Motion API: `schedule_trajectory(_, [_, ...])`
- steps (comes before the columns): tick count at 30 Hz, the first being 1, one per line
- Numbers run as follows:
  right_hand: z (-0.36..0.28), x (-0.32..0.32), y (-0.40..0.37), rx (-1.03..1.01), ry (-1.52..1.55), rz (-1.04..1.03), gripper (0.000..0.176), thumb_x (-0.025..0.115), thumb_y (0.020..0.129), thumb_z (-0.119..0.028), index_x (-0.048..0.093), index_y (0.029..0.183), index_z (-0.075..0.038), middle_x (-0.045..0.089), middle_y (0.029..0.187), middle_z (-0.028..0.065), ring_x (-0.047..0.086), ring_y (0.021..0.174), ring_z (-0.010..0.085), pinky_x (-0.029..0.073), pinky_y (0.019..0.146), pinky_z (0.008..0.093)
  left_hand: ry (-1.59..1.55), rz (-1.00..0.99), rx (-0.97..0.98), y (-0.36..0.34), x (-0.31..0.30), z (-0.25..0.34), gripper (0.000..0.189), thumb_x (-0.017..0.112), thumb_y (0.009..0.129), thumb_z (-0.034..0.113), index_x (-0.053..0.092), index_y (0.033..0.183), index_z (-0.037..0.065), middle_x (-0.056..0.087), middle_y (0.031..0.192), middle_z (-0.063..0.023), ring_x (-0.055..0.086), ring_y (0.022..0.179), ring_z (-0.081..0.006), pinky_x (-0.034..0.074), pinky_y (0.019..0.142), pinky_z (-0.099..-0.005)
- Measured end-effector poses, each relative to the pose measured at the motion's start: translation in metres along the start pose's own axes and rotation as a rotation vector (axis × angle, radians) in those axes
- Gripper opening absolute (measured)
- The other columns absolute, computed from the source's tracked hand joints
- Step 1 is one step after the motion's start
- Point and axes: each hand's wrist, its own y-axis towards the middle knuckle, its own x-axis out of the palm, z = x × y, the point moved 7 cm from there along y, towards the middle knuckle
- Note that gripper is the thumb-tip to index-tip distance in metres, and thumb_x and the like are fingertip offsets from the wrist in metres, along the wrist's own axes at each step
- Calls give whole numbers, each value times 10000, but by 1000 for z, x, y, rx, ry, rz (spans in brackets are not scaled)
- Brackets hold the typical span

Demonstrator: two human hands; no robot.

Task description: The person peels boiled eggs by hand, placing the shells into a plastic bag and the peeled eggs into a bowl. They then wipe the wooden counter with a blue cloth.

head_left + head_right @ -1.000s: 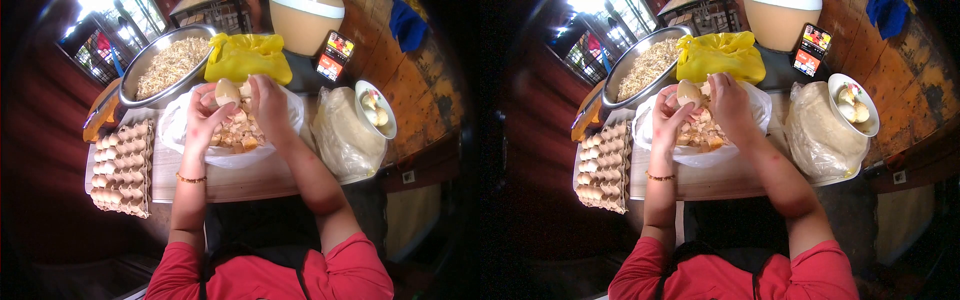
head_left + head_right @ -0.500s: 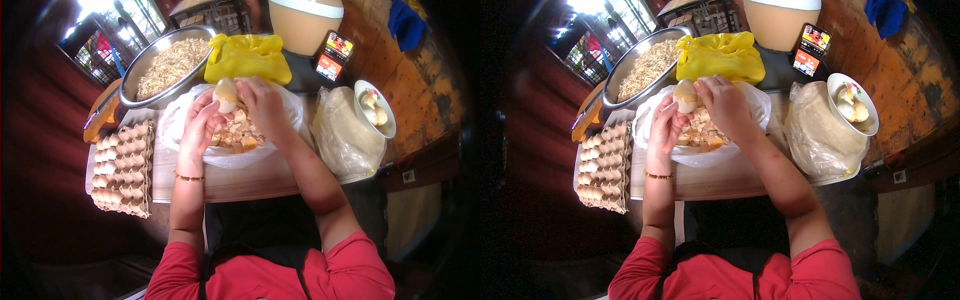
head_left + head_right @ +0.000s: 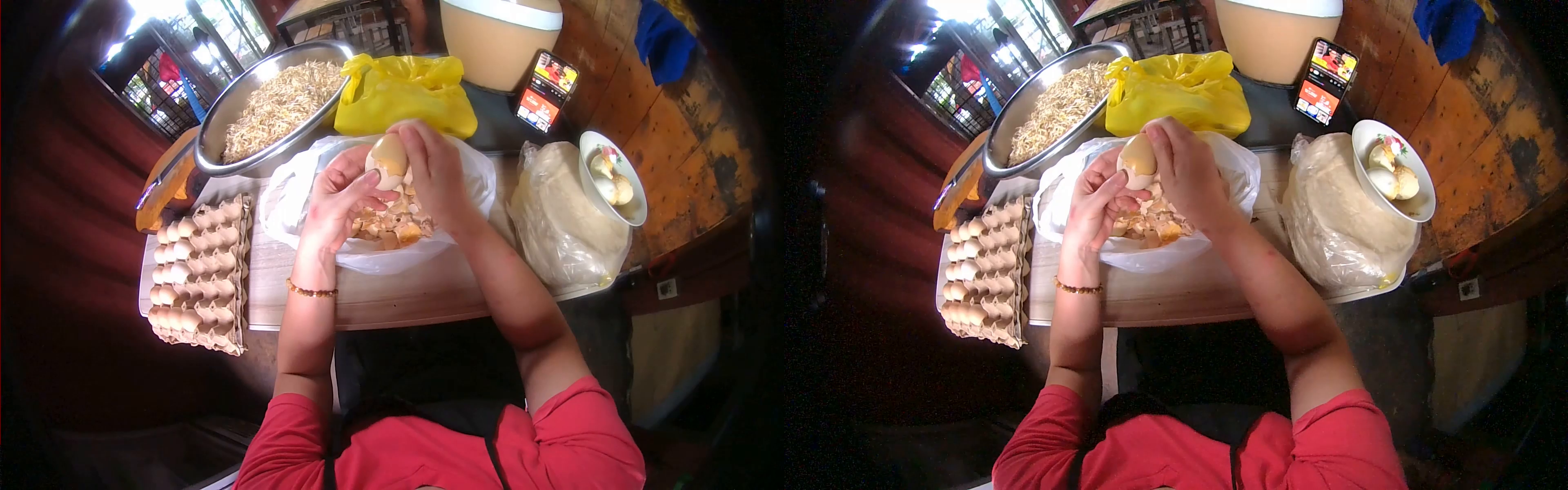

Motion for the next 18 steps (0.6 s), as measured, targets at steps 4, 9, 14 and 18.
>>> schedule_trajectory(4, [3,-3,2,38,66,-10,250,460,990,-212,573,979,11,638,905,218,625,838,389,479,738,412,-118,-27,-20,0,1,1,408,582,927,118,460,1280,-47,646,1098,-152,697,851,-218,553,657,-242])
schedule_trajectory(9, [-1,-1,2,1,9,12,221,485,978,-188,573,960,13,636,897,212,627,842,371,482,728,394,-63,41,-41,-1,-4,-5,427,617,895,68,465,1285,-19,649,1066,-111,679,863,-171,512,630,-208])
schedule_trajectory(14, [-10,0,1,-54,69,34,140,535,949,-125,573,949,10,627,866,209,621,824,373,479,705,386,130,81,29,0,-4,-3,429,642,864,20,496,1266,-1,652,1045,-75,664,819,-125,470,589,-183])
schedule_trajectory(18, [-9,-8,2,-16,-24,68,130,534,949,-117,569,935,8,621,833,207,611,793,386,472,679,392,5,51,-9,1,-13,-3,409,627,879,44,500,1264,-5,652,1072,-99,673,820,-137,485,574,-188])
